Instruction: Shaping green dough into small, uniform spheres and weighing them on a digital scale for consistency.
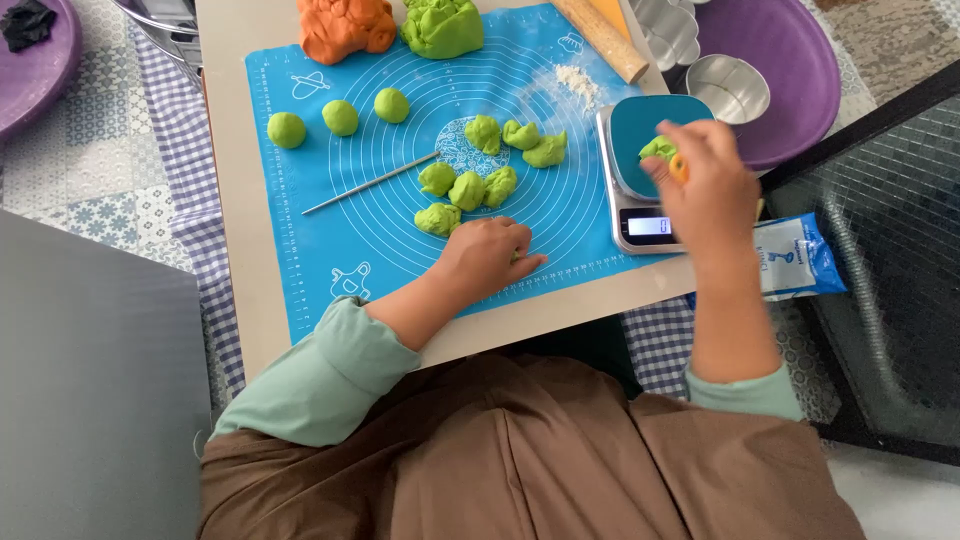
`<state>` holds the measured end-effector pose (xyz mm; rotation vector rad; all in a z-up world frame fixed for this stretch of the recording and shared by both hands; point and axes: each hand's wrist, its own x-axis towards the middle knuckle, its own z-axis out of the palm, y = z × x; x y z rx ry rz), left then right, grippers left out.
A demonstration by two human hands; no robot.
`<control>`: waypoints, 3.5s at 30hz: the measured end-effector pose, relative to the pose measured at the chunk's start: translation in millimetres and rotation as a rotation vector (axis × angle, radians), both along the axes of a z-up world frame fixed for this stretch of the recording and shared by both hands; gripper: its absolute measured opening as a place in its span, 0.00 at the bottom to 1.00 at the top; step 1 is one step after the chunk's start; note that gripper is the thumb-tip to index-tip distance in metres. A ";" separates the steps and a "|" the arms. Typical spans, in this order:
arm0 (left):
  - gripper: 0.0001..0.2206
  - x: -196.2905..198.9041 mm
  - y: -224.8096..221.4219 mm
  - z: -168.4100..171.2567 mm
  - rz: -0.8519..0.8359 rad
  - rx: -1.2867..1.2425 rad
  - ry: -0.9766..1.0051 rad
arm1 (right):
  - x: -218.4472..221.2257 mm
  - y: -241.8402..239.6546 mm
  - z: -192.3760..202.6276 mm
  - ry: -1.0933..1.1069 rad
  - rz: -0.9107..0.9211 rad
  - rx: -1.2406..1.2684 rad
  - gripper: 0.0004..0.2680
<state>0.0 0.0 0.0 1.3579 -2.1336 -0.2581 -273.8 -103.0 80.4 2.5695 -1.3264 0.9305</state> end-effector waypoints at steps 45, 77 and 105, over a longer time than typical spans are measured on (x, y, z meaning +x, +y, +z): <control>0.09 6.9 -1.9 -7.0 -0.175 0.028 -0.067 | 92.5 79.5 -70.9 -0.579 0.663 0.558 0.09; 0.06 4.4 3.1 16.1 -0.158 0.046 0.049 | 25.5 11.2 -81.7 -1.032 0.604 0.359 0.20; 0.09 5.7 -5.6 -3.6 -0.164 0.066 0.003 | 35.9 -81.1 -39.4 -1.080 0.545 0.666 0.24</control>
